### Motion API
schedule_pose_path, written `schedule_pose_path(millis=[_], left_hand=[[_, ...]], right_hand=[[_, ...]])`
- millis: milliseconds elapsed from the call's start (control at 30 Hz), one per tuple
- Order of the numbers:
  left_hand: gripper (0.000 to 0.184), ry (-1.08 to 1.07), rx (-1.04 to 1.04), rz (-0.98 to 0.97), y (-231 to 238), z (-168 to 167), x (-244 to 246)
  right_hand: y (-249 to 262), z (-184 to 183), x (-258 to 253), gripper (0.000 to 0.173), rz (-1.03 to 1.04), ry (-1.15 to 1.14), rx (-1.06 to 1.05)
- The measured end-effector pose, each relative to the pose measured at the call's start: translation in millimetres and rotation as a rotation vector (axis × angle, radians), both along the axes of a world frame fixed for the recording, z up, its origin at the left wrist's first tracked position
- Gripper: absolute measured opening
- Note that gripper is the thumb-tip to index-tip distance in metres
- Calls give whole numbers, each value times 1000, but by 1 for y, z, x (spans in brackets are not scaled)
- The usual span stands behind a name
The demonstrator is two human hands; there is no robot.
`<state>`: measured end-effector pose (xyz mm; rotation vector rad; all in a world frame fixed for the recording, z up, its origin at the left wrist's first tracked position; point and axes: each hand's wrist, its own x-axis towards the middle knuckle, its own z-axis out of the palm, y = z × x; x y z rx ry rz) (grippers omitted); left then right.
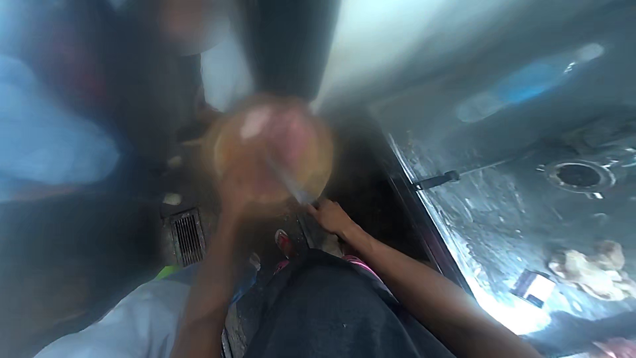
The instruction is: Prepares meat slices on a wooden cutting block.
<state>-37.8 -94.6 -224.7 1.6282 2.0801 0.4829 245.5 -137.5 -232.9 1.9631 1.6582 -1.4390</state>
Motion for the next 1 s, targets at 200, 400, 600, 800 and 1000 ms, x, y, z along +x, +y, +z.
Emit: schedule_pose_path(millis=[200,400,600,800,1000], left_hand=[[74,221,11,-47,61,-69,61],[81,413,-71,-123,56,-80,74],[88,430,25,-140,60,-99,67],[85,444,-3,-142,61,-94,66],[83,437,10,-151,55,-86,70]], right_hand=[[41,-22,-36,73,140,-54,-40],[-6,-19,5,86,135,-158,-224],[9,-21,-10,82,111,-122,-298],[42,-19,-46,76,144,-26,-283],[50,-18,-59,76,205,-34,-230]])
